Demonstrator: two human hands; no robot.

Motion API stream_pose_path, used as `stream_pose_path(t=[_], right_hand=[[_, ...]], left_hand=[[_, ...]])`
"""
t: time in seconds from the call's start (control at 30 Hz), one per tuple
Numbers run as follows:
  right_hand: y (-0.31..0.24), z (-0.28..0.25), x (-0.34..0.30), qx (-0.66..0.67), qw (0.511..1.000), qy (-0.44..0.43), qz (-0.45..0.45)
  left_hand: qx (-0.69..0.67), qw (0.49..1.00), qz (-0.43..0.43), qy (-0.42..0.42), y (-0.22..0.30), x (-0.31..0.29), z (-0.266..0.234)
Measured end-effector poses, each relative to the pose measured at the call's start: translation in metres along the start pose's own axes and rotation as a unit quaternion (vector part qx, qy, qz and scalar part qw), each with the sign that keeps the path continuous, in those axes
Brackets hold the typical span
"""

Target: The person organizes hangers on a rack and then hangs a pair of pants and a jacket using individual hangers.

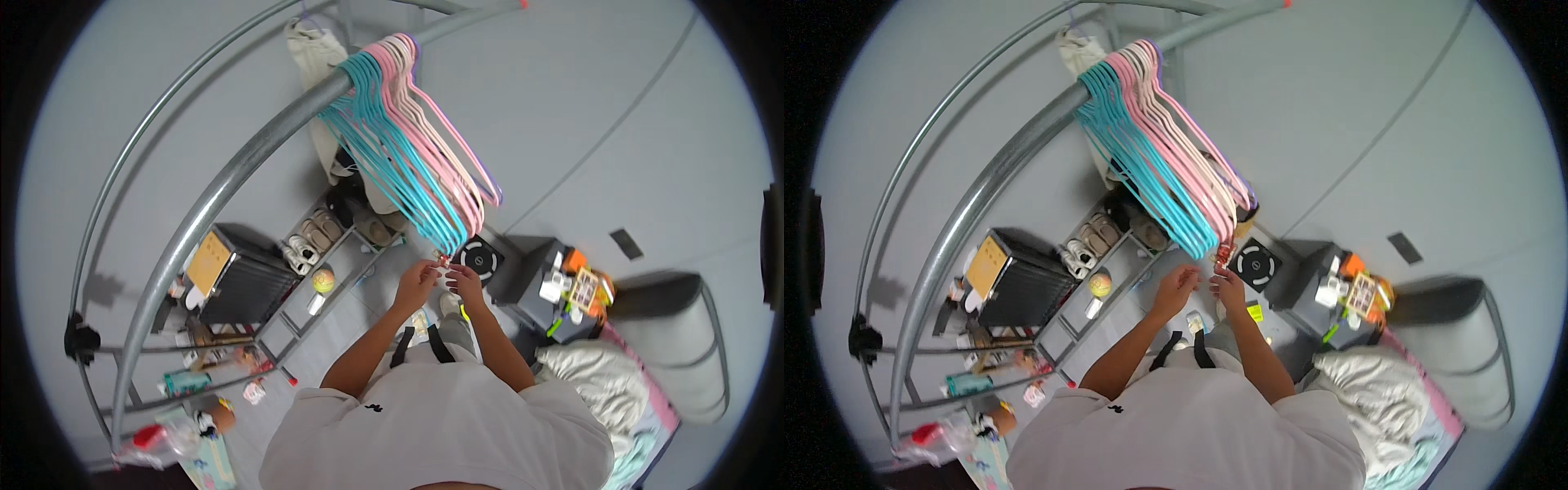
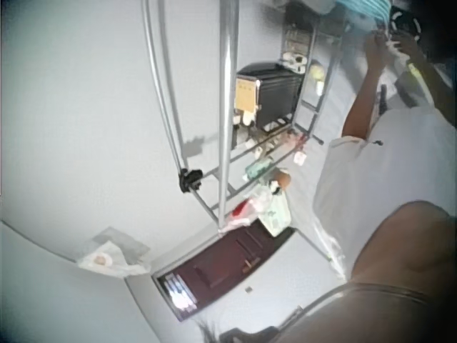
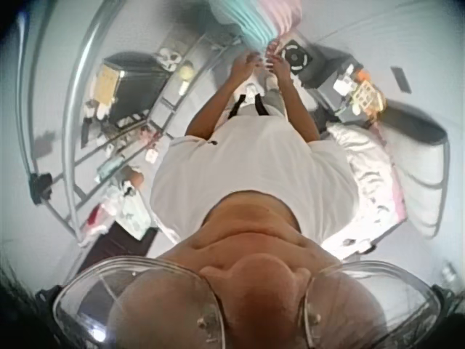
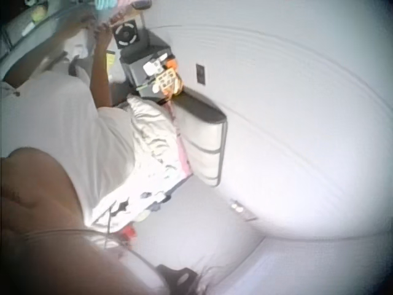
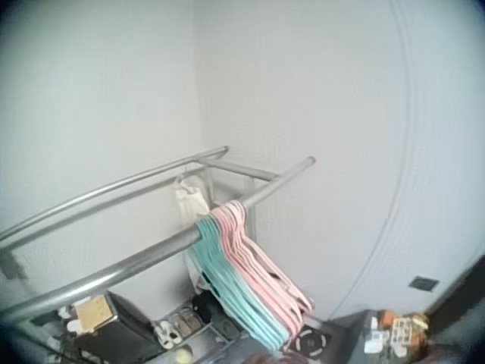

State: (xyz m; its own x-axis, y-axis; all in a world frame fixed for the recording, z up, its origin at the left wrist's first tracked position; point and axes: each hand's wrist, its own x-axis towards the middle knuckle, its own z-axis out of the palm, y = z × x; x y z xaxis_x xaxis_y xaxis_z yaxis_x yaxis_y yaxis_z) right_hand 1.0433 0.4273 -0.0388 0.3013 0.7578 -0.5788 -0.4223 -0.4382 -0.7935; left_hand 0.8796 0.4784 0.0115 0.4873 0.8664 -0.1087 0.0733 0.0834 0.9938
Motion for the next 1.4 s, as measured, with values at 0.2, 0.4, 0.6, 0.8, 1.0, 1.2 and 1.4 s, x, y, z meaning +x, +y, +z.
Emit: stream_pose_path(t=[0.2, 0.4, 0.6, 0.8, 1.0, 1.2, 1.4], right_hand=[[0.053, 0.006, -0.121, 0.013, 0.992, 0.116, -0.041], [0.103, -0.003, -0.21, 0.112, 0.967, 0.215, -0.085], [0.138, -0.038, -0.28, 0.197, 0.911, 0.33, -0.151], [0.217, -0.082, -0.412, 0.292, 0.82, 0.469, -0.149], [0.339, -0.112, -0.559, 0.37, 0.677, 0.617, -0.157], [0.416, -0.116, -0.663, 0.442, 0.513, 0.715, -0.174], [0.451, -0.103, -0.695, 0.51, 0.409, 0.738, -0.166]], left_hand=[[-0.035, 0.994, 0.006, -0.102, 0.0, -0.055, 0.012], [-0.063, 0.964, 0.004, -0.257, 0.017, -0.109, 0.06], [0.002, 0.903, 0.006, -0.429, 0.027, -0.184, 0.132], [0.06, 0.809, -0.034, -0.584, -0.003, -0.297, 0.218], [0.096, 0.692, -0.062, -0.713, -0.028, -0.451, 0.283], [0.125, 0.529, -0.067, -0.837, -0.054, -0.574, 0.316], [0.191, 0.434, 0.0, -0.881, -0.05, -0.634, 0.36]])
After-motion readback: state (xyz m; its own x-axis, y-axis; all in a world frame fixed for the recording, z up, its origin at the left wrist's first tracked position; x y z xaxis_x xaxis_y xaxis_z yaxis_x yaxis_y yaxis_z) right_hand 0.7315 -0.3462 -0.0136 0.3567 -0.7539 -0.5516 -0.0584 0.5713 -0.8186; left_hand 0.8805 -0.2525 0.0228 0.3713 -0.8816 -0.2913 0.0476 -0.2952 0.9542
